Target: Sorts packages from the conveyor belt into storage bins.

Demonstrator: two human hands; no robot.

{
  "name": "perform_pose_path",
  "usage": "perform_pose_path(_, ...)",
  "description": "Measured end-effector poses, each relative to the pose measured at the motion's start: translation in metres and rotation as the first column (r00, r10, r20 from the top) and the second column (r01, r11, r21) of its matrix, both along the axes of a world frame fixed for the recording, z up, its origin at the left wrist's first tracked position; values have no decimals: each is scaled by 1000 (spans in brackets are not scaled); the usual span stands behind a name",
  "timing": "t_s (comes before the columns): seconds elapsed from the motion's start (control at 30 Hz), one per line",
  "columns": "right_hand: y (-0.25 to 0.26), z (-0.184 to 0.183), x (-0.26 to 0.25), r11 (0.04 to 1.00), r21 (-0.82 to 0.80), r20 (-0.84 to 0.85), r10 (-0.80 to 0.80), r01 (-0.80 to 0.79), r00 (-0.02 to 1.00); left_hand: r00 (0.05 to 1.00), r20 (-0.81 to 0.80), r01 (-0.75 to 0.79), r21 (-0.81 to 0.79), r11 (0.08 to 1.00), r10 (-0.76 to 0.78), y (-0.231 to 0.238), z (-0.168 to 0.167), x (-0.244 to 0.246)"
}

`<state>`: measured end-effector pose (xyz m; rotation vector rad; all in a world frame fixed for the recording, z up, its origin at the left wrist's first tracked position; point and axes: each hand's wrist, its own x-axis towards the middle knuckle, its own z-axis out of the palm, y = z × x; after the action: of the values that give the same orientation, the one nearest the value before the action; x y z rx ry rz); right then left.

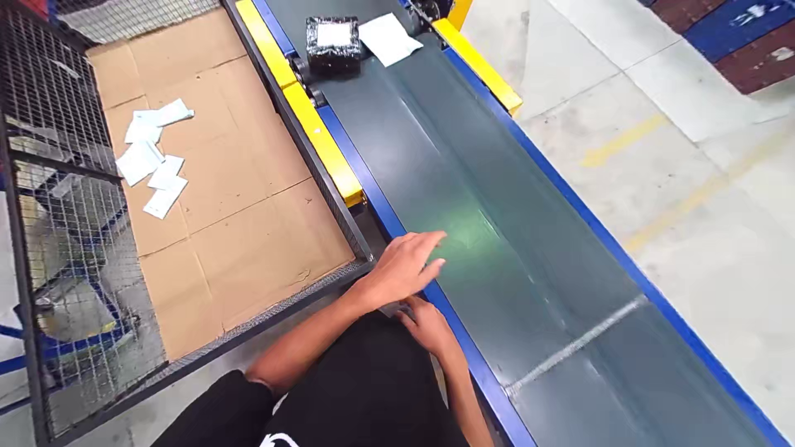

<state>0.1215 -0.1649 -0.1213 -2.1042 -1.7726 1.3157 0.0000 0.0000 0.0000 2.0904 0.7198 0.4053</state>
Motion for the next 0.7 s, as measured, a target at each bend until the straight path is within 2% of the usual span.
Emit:
perform_pose_path(0.07, -1, -4, 17, 1000, -10, 44, -21, 22, 999, 974, -195, -121, -3, 993, 118, -1, -52, -3)
perform_pose_path(0.13, -7, -6, 34, 999, 4, 82, -50, 50, 995, 931, -323, -201, -62, 978, 171, -5, -81, -9)
perform_pose_path(0.23, -14, -9, 57, 989, 45, 70, -147, 144, 987, 887, -401, -280, -79, 957, 227, -5, -96, -8)
perform_pose_path(0.33, -23, -14, 80, 980, 52, 65, -194, 191, 979, 879, -388, -287, 37, 957, 278, 13, -95, 31)
perform_pose_path(0.4, -29, -14, 97, 977, 57, 71, -210, 206, 975, 885, -339, -276, 167, 947, 318, 43, -94, 78)
perform_pose_path(0.5, -35, -13, 115, 967, 91, 58, -244, 238, 968, 867, -268, -327, 329, 886, 419, 115, -97, 144)
perform_pose_path(0.57, -46, -14, 128, 952, 120, 33, -287, 281, 957, 849, -258, -355, 369, 859, 462, 161, -108, 185)
perform_pose_path(0.7, -80, -28, 154, 902, 195, -19, -389, 385, 921, 832, -336, -286, 422, 860, 441, 251, -137, 251)
